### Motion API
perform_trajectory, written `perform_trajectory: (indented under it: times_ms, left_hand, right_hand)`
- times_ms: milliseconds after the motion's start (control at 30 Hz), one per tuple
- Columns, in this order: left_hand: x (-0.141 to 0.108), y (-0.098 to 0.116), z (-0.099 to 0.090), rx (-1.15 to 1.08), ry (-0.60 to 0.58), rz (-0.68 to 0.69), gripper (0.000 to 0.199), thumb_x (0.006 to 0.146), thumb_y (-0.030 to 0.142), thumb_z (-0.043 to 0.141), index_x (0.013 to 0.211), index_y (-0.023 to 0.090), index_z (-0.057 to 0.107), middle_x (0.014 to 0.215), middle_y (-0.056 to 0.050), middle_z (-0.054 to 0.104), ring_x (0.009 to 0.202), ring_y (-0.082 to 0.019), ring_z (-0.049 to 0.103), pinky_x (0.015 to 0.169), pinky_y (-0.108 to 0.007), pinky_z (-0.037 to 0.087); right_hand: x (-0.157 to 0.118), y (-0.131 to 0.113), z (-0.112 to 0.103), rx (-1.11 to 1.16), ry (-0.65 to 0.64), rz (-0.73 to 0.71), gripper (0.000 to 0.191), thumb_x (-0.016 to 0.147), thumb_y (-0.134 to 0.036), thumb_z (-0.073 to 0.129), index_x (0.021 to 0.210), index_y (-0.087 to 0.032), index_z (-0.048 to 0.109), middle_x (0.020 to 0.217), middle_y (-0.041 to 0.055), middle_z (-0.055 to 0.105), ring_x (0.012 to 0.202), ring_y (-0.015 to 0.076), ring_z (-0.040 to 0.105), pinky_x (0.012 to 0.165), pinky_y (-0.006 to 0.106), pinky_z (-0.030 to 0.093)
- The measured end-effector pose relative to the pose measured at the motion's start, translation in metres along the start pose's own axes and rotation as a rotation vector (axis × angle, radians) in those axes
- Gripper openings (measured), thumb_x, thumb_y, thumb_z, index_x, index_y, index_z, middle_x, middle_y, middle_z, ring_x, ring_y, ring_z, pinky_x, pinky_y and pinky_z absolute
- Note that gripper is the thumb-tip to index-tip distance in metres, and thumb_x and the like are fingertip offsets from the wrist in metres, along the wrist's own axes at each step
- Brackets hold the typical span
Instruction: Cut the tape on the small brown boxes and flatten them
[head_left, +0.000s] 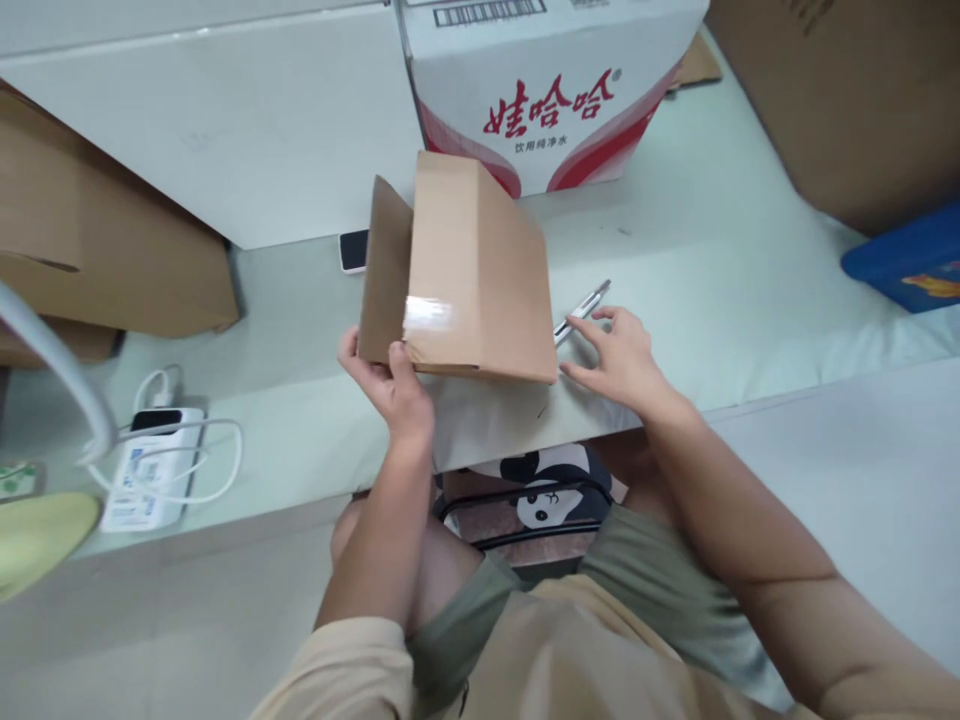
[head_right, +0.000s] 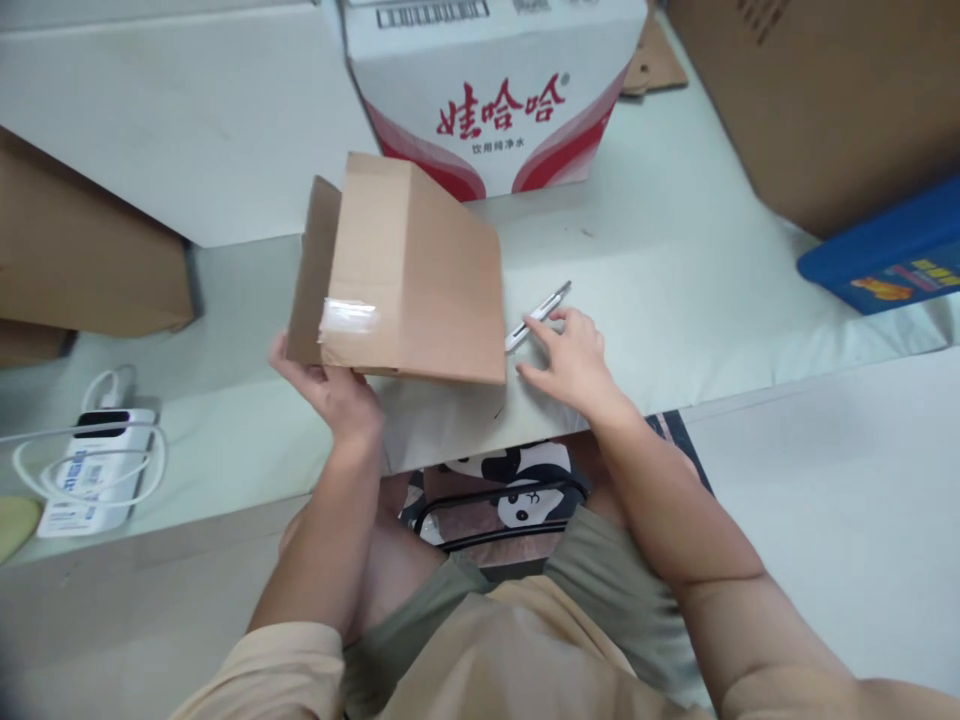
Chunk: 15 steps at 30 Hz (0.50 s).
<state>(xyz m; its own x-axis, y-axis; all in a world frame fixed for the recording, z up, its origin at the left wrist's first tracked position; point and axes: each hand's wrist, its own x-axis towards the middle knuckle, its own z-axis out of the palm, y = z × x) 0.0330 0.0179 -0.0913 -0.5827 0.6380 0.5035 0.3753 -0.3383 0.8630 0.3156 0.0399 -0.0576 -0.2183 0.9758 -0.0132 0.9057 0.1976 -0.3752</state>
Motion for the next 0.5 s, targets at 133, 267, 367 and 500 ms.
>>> perform_trajectory:
  times_ms: [133,267,367,500]
  left_hand:
    - [0.007,-0.007,-0.001,-0.012,-0.137,-0.155,0.047,0.087,0.045,0.068,0.127,0.026,0.051,0.116,-0.007,0.064,0.1,-0.018,0.066,0.085,-0.03,0.055]
    - [0.013,-0.003,-0.003,0.06,-0.166,-0.149,0.039,0.082,0.038,0.069,0.116,0.021,0.063,0.116,-0.008,0.068,0.107,-0.021,0.065,0.096,-0.034,0.052]
    - [0.016,-0.001,-0.003,0.076,-0.187,-0.166,0.04,0.087,0.055,0.063,0.105,0.02,0.064,0.099,-0.006,0.066,0.093,-0.02,0.064,0.086,-0.033,0.053]
    - [0.015,-0.008,-0.003,-0.041,-0.245,-0.189,0.061,0.082,0.081,0.055,0.098,0.022,0.054,0.088,-0.002,0.055,0.076,-0.016,0.055,0.07,-0.03,0.049]
  right_hand:
    - [0.002,-0.002,0.005,0.224,-0.027,-0.189,0.078,0.079,-0.056,0.064,0.146,-0.016,0.055,0.153,0.0224,0.046,0.148,0.0437,0.037,0.121,0.064,0.03]
    - [0.004,-0.007,0.004,0.457,0.037,-0.278,0.074,0.084,-0.061,0.055,0.143,-0.015,0.051,0.151,0.0216,0.05,0.146,0.0382,0.043,0.121,0.059,0.036]
    - [0.002,-0.013,0.007,0.551,0.158,-0.266,0.066,0.078,-0.06,0.063,0.129,-0.018,0.058,0.136,0.0202,0.062,0.135,0.0369,0.054,0.113,0.058,0.045]
    - [-0.003,-0.021,0.013,0.747,0.164,-0.206,0.036,0.073,-0.05,0.071,0.09,-0.02,0.061,0.087,0.0079,0.071,0.084,0.024,0.068,0.074,0.04,0.058]
